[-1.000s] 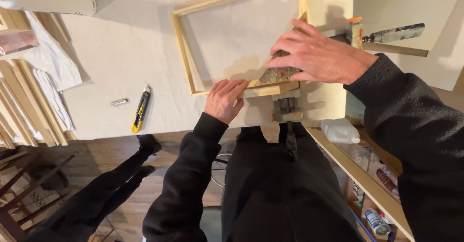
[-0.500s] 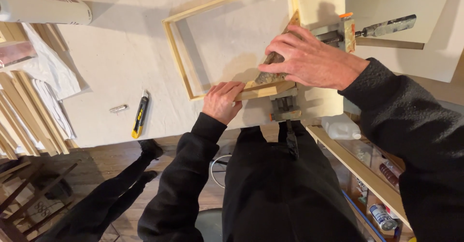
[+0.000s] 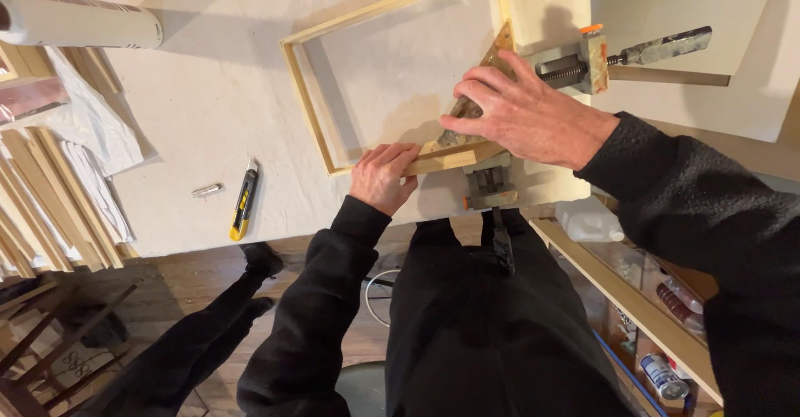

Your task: The person fits wooden frame moulding pieces together at a corner, aligns the joint against a triangular corner guide, and tightens a screw clamp to hold the frame corner. They then tap the joint with a hammer and use a utility knife on the wood edge while continuing to adjust and re-clamp the frame.

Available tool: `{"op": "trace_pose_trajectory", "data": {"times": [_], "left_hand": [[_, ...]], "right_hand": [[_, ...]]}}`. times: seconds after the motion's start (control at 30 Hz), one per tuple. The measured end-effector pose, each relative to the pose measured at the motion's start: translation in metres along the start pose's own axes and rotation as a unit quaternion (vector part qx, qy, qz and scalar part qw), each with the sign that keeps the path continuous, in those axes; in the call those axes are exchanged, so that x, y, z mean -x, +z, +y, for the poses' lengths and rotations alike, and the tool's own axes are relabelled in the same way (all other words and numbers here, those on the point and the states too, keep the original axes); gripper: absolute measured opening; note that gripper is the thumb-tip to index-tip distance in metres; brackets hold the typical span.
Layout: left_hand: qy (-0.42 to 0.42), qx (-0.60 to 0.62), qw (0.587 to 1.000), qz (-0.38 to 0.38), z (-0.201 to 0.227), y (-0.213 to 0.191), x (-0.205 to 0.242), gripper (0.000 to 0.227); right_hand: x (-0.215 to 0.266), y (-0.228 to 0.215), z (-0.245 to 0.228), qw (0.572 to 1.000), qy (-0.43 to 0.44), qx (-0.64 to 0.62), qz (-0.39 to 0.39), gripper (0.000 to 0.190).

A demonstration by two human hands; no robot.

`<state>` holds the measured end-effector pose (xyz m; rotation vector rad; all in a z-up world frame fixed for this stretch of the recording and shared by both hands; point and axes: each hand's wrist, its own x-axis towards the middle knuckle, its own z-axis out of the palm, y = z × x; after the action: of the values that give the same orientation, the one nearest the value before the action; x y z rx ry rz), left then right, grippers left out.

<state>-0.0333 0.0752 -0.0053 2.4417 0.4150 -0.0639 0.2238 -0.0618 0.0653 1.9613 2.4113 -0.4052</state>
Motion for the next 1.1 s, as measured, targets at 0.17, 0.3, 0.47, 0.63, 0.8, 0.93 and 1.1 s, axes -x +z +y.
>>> {"op": "trace_pose_trajectory", "data": {"times": [0.17,0.3,0.47,0.63,0.8,0.93,1.1], "left_hand": [[0.003,0.012,1.0,-0.012,-0.001,-0.003,-0.001,0.051],[-0.01,0.014,1.0,-0.02,-0.002,-0.002,0.0,0.049],[0.012,0.023,0.999,-0.025,-0.001,-0.007,0.002,0.056],[0.06,0.017,0.998,0.034,0.016,-0.021,0.008,0.063],[0.046,0.001,0.996,0.075,0.018,-0.01,0.023,0.041],[0.105,0.007,0.987,0.12,0.025,0.0,0.016,0.03],[0.133,-0.018,0.986,0.095,0.051,-0.006,0.002,0.035]], "right_hand": [[0.002,0.003,-0.003,1.0,-0.002,-0.014,0.012,0.059],[-0.003,0.017,0.001,1.0,-0.013,0.025,0.01,0.065],[-0.005,0.01,0.01,0.999,-0.008,-0.016,-0.033,0.061],[0.009,0.022,0.026,0.989,-0.003,-0.146,0.021,0.042],[0.014,0.012,0.024,0.98,0.073,-0.185,0.02,0.026],[0.019,0.015,0.028,0.98,0.067,-0.186,0.039,0.027],[0.023,0.021,0.025,0.978,0.061,-0.194,0.048,0.027]]}}
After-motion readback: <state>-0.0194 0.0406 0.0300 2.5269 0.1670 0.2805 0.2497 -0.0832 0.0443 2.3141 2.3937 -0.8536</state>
